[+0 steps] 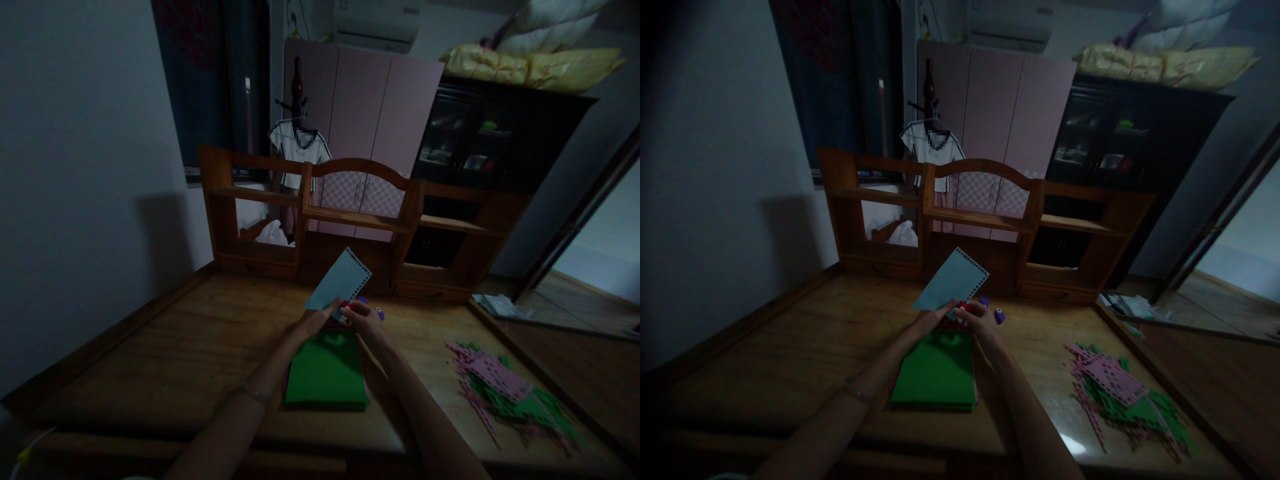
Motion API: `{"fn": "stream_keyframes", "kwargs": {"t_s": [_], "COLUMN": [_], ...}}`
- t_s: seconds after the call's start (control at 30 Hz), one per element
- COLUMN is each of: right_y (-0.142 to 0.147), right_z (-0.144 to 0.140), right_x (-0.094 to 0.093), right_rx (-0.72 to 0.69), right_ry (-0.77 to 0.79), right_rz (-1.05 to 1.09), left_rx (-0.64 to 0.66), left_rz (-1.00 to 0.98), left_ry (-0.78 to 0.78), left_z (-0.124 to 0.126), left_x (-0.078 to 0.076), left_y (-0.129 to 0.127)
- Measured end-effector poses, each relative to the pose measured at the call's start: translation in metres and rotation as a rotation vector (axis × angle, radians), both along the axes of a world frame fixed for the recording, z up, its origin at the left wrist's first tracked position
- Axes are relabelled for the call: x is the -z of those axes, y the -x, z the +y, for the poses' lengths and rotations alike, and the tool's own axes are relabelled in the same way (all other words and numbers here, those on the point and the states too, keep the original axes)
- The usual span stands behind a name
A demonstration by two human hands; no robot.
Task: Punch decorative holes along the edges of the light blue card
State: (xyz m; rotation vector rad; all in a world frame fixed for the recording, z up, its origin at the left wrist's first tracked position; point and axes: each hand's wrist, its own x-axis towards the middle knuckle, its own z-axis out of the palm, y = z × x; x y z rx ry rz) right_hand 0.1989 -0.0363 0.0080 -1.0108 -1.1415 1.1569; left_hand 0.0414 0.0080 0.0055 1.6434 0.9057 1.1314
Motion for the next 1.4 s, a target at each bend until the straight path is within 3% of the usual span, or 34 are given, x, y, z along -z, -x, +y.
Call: {"fn": "stream_keyframes", "kwargs": {"t_s": [1.17,1.4], "right_y": [0.0,-0.002], "right_z": [-0.004,0.0], "right_x": [-0.003,0.001], "right_rx": [-0.028,-0.039], "right_ry": [-0.005,0.012], "right_rz": [0.006,0.037], "left_rx": [0.076,0.1], "left_rz": [-0.067,-0.118], "left_ry": [0.121,0.082], "left_z": [-0.009,-0.01], "left_x": [-0.011,-0.012], "left_y": [-0.001,-0.002]}}
